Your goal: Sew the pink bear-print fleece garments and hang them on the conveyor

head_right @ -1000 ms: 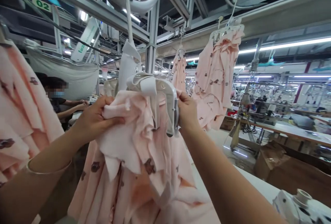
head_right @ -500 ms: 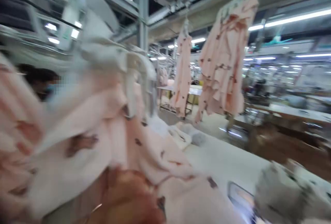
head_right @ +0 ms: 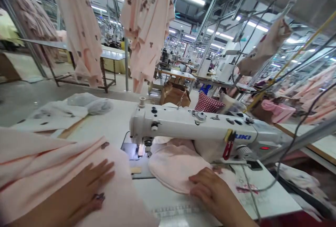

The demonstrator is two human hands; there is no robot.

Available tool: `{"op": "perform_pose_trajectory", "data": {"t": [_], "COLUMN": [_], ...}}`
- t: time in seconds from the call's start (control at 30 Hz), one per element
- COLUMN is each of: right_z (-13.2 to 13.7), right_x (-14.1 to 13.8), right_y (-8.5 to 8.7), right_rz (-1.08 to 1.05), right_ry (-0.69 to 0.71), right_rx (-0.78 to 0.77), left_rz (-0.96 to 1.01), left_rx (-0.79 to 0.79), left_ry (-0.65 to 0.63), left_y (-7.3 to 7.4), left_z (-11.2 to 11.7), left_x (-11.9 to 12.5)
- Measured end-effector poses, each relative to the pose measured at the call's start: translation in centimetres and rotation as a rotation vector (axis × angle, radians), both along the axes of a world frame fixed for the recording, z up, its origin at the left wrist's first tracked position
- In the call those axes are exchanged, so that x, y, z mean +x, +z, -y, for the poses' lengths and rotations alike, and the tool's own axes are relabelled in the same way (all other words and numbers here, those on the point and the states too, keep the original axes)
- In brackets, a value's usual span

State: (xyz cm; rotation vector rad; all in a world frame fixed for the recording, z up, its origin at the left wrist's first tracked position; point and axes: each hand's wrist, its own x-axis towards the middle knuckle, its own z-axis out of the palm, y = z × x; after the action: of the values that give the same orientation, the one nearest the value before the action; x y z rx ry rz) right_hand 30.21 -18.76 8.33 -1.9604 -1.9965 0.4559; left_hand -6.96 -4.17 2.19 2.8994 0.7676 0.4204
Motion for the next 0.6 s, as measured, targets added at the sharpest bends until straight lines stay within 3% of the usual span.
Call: {"op": "perform_pose_trajectory", "data": {"t": [0.1, 0.17, 0.3, 0.4, 0.6], "right_z": [0.1, 0.3, -0.3, -1.7, -1.9], "right_x": [2.1, 2.7, 2.4, 1.5, 1.1], "right_y": [-1.4, -2.1, -2.5, -2.9, -4.9], "right_rz": [0.073, 0.086, 0.105, 0.131, 0.095], "right_ry": [-0.142, -0.203, -0.314, -0.389, -0.423], "right_rx": [0.044, -0.01, -0.069, -0.074, -0.006], "left_rz": [0.152, 0.235, 0.192, 0.152, 0.145], "left_rx": [-0.053, -0.096, -0.225, -0.277, -0.323], "left_ry": [-0.228, -0.296, -0.159, -0.094, -0.092], "left_y": [0.9, 1.3, 2.1, 2.6, 2.3], "left_z": [1.0, 1.0, -0.8, -2.7, -3.7], "left_x": [6.7, 12.1, 20.4, 23.4, 24.5]}}
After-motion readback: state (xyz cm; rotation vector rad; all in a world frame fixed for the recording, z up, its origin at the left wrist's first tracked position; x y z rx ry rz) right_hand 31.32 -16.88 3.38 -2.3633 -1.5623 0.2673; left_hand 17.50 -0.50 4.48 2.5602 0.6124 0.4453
